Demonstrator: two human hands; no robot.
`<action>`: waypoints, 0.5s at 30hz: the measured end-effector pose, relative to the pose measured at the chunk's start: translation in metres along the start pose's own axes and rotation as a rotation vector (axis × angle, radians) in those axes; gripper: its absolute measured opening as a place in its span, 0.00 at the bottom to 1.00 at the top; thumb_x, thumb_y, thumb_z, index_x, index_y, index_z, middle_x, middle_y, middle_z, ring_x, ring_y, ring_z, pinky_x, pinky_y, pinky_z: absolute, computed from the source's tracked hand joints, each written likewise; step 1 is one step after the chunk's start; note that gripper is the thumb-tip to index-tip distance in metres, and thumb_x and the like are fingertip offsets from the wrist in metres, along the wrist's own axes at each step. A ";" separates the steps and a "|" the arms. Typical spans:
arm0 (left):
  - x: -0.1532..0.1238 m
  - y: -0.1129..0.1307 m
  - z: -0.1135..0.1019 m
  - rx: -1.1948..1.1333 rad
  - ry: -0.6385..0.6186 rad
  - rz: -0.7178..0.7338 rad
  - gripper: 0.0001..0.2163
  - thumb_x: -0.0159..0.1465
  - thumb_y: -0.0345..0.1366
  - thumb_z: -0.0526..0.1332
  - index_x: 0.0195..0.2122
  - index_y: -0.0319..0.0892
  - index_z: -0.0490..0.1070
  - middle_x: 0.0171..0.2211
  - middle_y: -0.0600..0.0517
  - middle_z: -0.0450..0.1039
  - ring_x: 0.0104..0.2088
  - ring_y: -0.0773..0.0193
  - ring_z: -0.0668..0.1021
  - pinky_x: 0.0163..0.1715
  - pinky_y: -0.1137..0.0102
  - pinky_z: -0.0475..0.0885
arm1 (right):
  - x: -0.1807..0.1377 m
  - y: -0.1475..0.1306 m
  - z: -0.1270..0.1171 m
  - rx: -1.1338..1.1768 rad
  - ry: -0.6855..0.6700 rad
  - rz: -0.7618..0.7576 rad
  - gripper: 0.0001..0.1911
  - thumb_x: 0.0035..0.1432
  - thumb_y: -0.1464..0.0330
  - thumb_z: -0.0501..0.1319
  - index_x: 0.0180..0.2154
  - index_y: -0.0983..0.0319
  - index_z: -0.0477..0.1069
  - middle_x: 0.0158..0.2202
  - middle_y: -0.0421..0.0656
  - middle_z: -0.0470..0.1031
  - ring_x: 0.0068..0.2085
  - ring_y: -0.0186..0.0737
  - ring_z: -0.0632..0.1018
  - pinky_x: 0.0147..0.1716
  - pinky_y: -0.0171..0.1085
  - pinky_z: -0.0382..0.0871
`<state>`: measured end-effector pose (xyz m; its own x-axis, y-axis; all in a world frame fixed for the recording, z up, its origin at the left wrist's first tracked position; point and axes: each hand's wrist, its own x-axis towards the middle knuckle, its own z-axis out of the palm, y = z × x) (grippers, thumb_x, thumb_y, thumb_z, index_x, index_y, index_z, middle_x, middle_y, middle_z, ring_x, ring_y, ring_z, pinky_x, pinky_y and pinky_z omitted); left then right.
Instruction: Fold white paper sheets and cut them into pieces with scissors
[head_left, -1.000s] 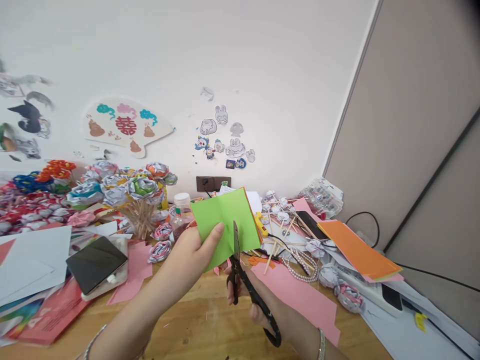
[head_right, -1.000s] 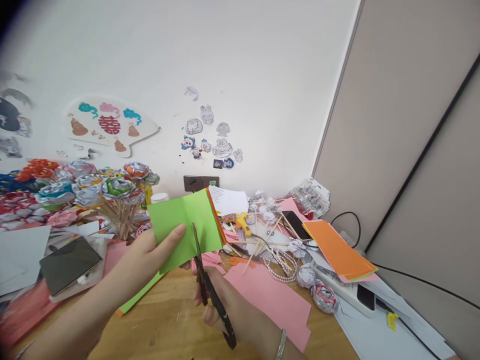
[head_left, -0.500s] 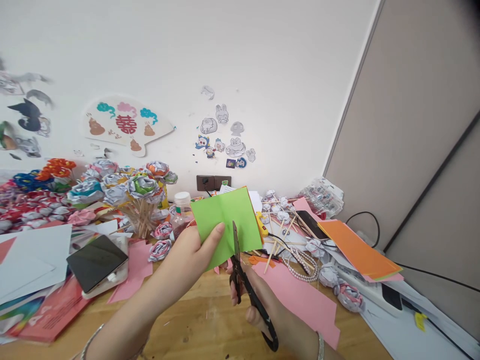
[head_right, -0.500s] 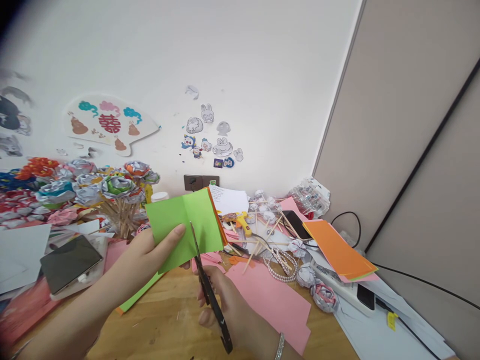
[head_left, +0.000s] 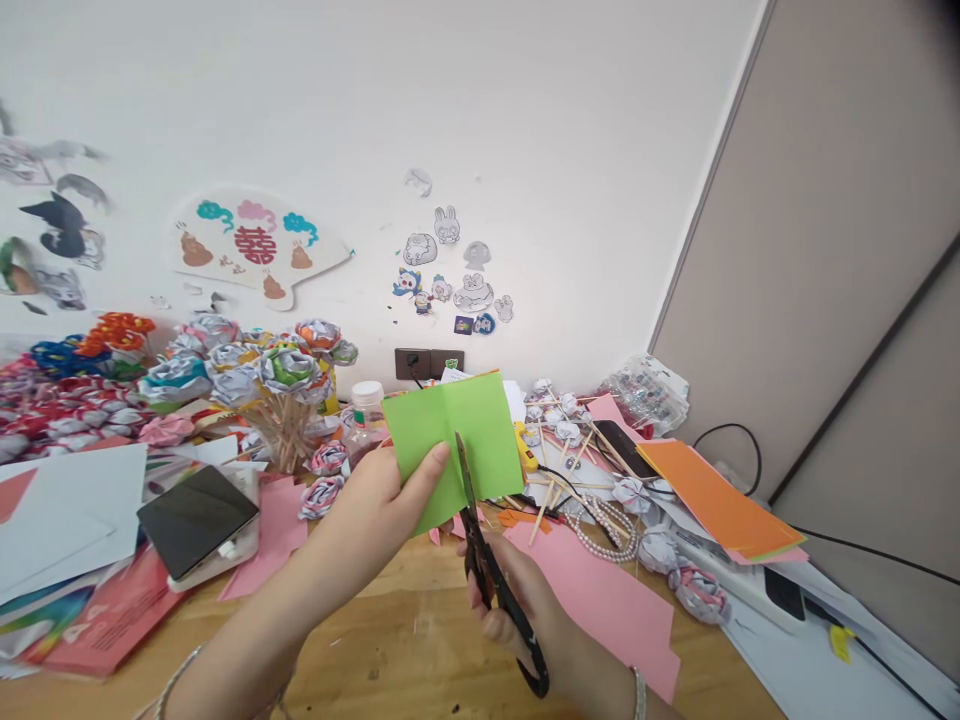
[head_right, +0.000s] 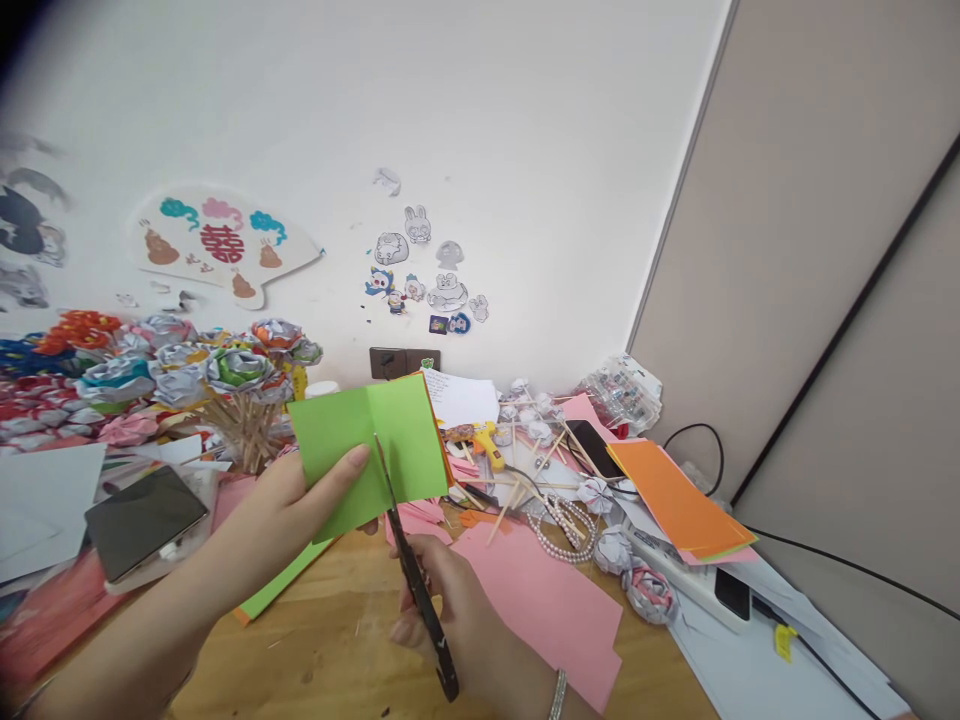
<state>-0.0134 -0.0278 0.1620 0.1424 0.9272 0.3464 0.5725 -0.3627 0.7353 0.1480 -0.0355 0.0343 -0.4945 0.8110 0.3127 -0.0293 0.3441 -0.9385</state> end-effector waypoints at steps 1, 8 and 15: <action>0.000 0.000 0.000 -0.007 0.004 0.000 0.17 0.60 0.45 0.48 0.35 0.41 0.72 0.32 0.52 0.77 0.30 0.61 0.75 0.29 0.73 0.69 | -0.001 -0.001 0.000 0.022 -0.013 -0.004 0.35 0.48 0.45 0.55 0.52 0.59 0.57 0.35 0.43 0.65 0.32 0.37 0.66 0.30 0.35 0.62; 0.000 0.002 0.000 -0.032 0.057 0.004 0.15 0.59 0.45 0.50 0.34 0.42 0.72 0.32 0.52 0.77 0.30 0.58 0.75 0.30 0.71 0.69 | -0.003 -0.010 0.000 0.016 -0.007 0.009 0.29 0.51 0.49 0.56 0.50 0.59 0.59 0.33 0.42 0.64 0.33 0.37 0.65 0.30 0.35 0.61; -0.001 0.004 0.000 -0.068 0.075 -0.020 0.14 0.57 0.45 0.51 0.28 0.43 0.71 0.27 0.52 0.77 0.27 0.60 0.76 0.27 0.73 0.68 | -0.005 -0.009 0.001 0.022 0.015 0.038 0.27 0.52 0.50 0.56 0.48 0.60 0.61 0.32 0.41 0.63 0.32 0.36 0.64 0.30 0.35 0.59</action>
<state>-0.0113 -0.0301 0.1646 0.0692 0.9257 0.3719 0.5179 -0.3520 0.7797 0.1496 -0.0435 0.0408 -0.4828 0.8301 0.2789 -0.0302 0.3025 -0.9527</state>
